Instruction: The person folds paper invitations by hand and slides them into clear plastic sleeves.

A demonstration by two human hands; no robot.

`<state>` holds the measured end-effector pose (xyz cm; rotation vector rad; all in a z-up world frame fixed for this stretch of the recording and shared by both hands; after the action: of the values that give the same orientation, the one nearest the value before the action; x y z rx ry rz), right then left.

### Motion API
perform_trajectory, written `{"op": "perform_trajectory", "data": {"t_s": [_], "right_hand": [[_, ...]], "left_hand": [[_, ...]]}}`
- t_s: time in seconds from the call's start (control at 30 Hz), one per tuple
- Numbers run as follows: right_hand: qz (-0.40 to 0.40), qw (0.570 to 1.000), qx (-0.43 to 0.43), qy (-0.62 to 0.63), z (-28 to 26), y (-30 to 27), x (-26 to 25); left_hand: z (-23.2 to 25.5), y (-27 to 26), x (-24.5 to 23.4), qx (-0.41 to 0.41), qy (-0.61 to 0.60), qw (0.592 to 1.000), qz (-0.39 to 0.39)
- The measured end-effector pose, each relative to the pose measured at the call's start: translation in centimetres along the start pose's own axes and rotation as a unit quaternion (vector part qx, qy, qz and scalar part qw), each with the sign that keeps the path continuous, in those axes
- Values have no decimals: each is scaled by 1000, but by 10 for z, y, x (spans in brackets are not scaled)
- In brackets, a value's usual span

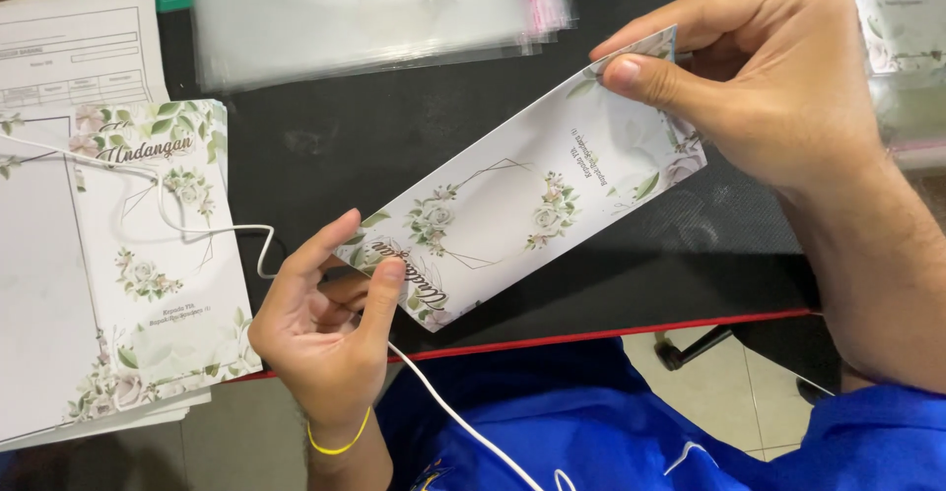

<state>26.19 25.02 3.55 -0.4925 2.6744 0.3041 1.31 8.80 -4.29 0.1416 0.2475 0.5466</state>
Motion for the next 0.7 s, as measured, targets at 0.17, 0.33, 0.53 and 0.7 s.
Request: {"op": "perform_trajectory", "data": {"t_s": [0.17, 0.33, 0.53, 0.7], "right_hand": [[3, 1000, 12, -8, 3, 0, 0], [2, 999, 24, 25, 6, 0, 0], [-12, 999, 14, 26, 11, 2, 0], [19, 994, 106, 17, 14, 2, 4]], "left_hand": [[-6, -1, -1, 1, 8, 1000, -2], [-5, -1, 0, -1, 6, 1000, -2], [4, 2, 1, 6, 22, 1000, -11], [7, 5, 2, -18, -5, 999, -36]]}}
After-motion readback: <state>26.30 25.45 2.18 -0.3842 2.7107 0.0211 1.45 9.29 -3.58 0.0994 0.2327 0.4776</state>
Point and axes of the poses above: each hand's wrist, its own y-axis towards the middle knuckle, its own x-axis out of the palm, z = x × y, the point moved 4 cm from there along y, towards the middle knuckle, and after that the axes turned 4 degrees about y, right-handed, at the moved point
